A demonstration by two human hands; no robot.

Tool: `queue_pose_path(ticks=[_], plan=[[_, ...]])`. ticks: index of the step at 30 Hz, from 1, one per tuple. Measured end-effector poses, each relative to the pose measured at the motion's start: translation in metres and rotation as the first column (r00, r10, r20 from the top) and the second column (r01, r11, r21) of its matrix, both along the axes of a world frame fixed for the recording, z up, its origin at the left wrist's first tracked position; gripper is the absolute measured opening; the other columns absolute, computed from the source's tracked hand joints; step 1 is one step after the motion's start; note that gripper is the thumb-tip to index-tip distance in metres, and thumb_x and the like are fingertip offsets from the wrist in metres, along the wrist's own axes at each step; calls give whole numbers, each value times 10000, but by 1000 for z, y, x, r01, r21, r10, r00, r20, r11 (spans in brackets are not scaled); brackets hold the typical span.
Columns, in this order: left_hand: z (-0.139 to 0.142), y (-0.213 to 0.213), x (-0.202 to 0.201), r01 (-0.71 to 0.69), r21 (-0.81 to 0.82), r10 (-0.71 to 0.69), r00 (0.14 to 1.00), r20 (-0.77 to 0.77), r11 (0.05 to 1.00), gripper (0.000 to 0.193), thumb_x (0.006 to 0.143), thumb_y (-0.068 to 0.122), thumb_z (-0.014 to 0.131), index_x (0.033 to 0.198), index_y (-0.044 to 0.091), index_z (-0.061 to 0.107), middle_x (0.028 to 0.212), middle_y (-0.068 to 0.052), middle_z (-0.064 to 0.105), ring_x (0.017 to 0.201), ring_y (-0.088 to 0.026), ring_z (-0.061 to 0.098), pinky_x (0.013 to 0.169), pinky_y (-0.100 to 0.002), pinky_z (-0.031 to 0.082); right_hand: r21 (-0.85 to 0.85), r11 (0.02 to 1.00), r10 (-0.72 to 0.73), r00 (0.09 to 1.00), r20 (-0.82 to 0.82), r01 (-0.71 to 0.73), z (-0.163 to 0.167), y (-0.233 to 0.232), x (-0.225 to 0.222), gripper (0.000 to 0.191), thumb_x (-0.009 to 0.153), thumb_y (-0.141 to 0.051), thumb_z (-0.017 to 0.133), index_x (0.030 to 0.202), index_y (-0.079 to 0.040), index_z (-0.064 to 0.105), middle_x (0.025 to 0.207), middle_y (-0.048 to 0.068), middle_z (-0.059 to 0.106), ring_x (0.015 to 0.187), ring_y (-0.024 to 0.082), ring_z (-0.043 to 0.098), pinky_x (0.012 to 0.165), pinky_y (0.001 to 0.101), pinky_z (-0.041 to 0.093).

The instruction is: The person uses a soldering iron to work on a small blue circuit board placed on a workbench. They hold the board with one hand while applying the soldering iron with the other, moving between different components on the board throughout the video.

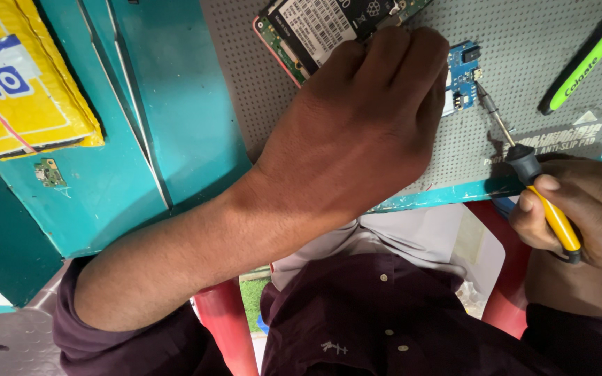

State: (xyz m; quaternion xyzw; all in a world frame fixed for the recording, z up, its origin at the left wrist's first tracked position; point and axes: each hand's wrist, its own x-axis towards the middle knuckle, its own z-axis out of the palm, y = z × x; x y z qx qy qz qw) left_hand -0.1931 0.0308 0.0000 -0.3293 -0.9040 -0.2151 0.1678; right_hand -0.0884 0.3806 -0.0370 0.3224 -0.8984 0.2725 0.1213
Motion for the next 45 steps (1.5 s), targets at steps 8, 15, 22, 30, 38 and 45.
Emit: queue_pose_path(ticks=[8, 15, 22, 30, 38, 45], plan=[[0, 1, -1, -9, -7, 9, 1000, -8, 1000, 110, 1021, 35, 699, 1016, -75, 693, 1141, -87, 549, 1035, -185, 539, 817, -275, 515, -5, 999, -41, 999, 33, 41, -2, 3, 7, 158, 951, -59, 771, 1041, 46, 695, 885, 205, 705, 772, 324, 730, 728, 372, 617], [0, 0, 0, -12, -18, 12, 1000, -20, 1000, 126, 1032, 43, 690, 1006, -81, 687, 1114, -85, 540, 1011, -175, 531, 798, -254, 510, 4, 996, -87, 994, 67, 87, -8, 8, 13, 154, 969, -67, 766, 1071, 33, 709, 929, 209, 712, 800, 319, 735, 752, 362, 619], [3, -1, -1, -6, -14, 5, 1000, -17, 1000, 113, 1006, 43, 688, 1024, -69, 698, 1129, -86, 541, 1013, -190, 531, 811, -285, 509, 1, 998, -67, 997, 40, 67, -6, 7, 11, 159, 938, -35, 759, 1065, 45, 706, 908, 209, 707, 781, 326, 732, 731, 371, 614], [2, 0, 0, -12, -20, 12, 1000, -18, 1000, 112, 1018, 37, 682, 991, -71, 693, 1095, -84, 532, 994, -182, 524, 792, -269, 505, -40, 997, -70, 997, 25, 71, -7, 3, 10, 160, 925, -26, 756, 1057, 51, 705, 899, 210, 705, 776, 323, 727, 722, 368, 609], [-1, 0, 1, -8, -23, 7, 1000, -25, 1000, 116, 1020, 40, 689, 988, -71, 697, 1128, -86, 537, 1027, -185, 527, 808, -277, 509, -10, 999, -51, 997, 50, 51, -10, 11, 11, 151, 918, -28, 753, 1026, 62, 698, 882, 212, 696, 764, 315, 722, 705, 372, 609], [0, 0, 1, 0, -11, 0, 1000, -6, 1000, 128, 1041, 43, 688, 1012, -81, 697, 1117, -87, 536, 1009, -182, 532, 804, -269, 517, -40, 995, -95, 995, 44, 97, -10, 8, 16, 150, 946, -52, 752, 1039, 44, 685, 945, 206, 705, 805, 330, 733, 737, 367, 610]])
